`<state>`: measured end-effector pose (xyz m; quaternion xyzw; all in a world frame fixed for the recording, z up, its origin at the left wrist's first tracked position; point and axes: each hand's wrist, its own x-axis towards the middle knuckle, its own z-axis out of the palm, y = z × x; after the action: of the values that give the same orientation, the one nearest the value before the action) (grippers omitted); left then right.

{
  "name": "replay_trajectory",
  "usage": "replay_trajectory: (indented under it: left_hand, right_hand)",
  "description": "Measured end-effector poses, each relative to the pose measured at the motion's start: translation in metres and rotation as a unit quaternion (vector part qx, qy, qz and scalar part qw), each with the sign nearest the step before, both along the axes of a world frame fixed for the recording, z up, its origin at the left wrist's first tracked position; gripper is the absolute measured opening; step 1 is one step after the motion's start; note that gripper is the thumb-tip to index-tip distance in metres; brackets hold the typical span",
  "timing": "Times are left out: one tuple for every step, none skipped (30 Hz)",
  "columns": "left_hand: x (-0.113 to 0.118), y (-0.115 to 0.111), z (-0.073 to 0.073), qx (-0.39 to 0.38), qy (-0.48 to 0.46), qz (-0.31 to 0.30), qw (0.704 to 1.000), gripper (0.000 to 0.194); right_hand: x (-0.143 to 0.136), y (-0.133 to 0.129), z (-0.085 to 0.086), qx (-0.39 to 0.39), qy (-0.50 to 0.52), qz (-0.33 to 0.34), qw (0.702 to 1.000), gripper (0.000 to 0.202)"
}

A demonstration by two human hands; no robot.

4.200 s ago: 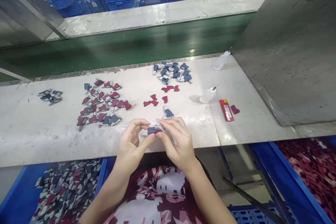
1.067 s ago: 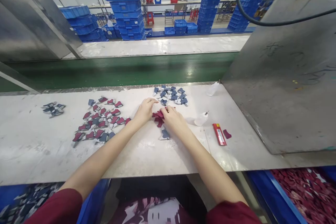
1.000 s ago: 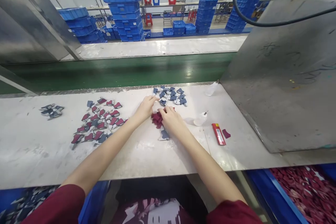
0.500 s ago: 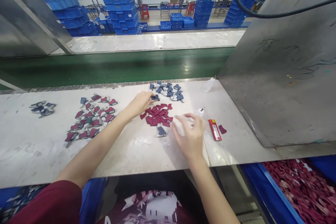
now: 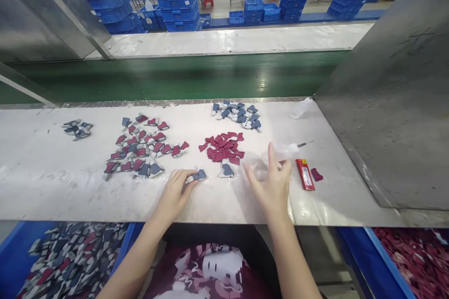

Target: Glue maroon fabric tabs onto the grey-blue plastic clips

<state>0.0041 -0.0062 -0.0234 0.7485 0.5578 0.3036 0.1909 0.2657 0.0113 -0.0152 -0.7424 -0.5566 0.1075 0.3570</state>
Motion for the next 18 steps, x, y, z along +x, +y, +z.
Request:
replay_trajectory:
  left_hand:
    - [0.002,0.002,0.0,0.002,-0.002,-0.003,1.0,0.013]
    - [0.005,0.003,0.0,0.003,-0.004,-0.007,1.0,0.013]
    - [0.008,0.005,0.0,0.002,-0.005,-0.012,1.0,0.013]
    - [0.012,0.007,0.001,0.0,-0.007,-0.018,1.0,0.014]
    - [0.015,0.008,0.001,-0.003,-0.011,-0.023,1.0,0.014]
    - [0.019,0.009,0.0,-0.006,-0.017,-0.025,1.0,0.015]
    - [0.022,0.009,0.0,-0.01,-0.025,-0.024,0.999,0.015]
    - [0.024,0.01,-0.001,-0.014,-0.034,-0.019,0.999,0.015]
    - [0.027,0.009,-0.002,-0.017,-0.043,-0.011,0.999,0.015]
    - [0.028,0.009,-0.003,-0.02,-0.052,-0.002,0.998,0.015]
    - [0.029,0.009,-0.004,-0.022,-0.061,0.006,0.998,0.015]
    - [0.03,0.009,-0.005,-0.025,-0.07,0.012,0.997,0.015]
    - [0.03,0.009,-0.005,-0.028,-0.08,0.015,0.996,0.015]
    - [0.03,0.009,-0.005,-0.031,-0.088,0.016,0.995,0.016]
    - [0.029,0.009,-0.005,-0.036,-0.095,0.016,0.995,0.017]
    - [0.029,0.009,-0.004,-0.041,-0.099,0.014,0.994,0.018]
    - [0.029,0.009,-0.004,-0.045,-0.101,0.011,0.994,0.018]
    - [0.029,0.01,-0.003,-0.049,-0.101,0.008,0.994,0.019]
  right_hand:
    - [-0.01,-0.004,-0.001,0.015,0.001,0.016,1.0,0.098]
    - [-0.021,-0.008,-0.003,0.02,0.001,0.036,0.999,0.101]
    - [-0.03,-0.01,-0.005,0.023,0.0,0.048,0.999,0.102]
    - [-0.038,-0.012,-0.009,0.024,-0.003,0.053,0.998,0.103]
    - [-0.043,-0.013,-0.012,0.022,-0.007,0.054,0.998,0.103]
    - [-0.045,-0.012,-0.015,0.02,-0.012,0.049,0.999,0.103]
    - [-0.045,-0.012,-0.017,0.019,-0.018,0.038,0.999,0.102]
    - [-0.042,-0.011,-0.019,0.021,-0.024,0.024,0.999,0.1]
    - [-0.037,-0.01,-0.02,0.029,-0.031,0.005,0.999,0.098]
    - [-0.031,-0.01,-0.02,0.047,-0.037,-0.015,0.998,0.096]
    - [-0.025,-0.01,-0.019,0.078,-0.042,-0.033,0.996,0.091]
    - [-0.02,-0.011,-0.018,0.123,-0.048,-0.047,0.99,0.086]
    - [-0.016,-0.013,-0.018,0.182,-0.056,-0.06,0.98,0.079]
    - [-0.013,-0.015,-0.018,0.247,-0.065,-0.07,0.964,0.071]
    - [-0.013,-0.018,-0.018,0.307,-0.072,-0.078,0.946,0.064]
    - [-0.015,-0.022,-0.019,0.353,-0.075,-0.081,0.929,0.057]
    - [-0.018,-0.025,-0.02,0.379,-0.072,-0.075,0.92,0.051]
    - [-0.022,-0.029,-0.021,0.387,-0.063,-0.057,0.918,0.046]
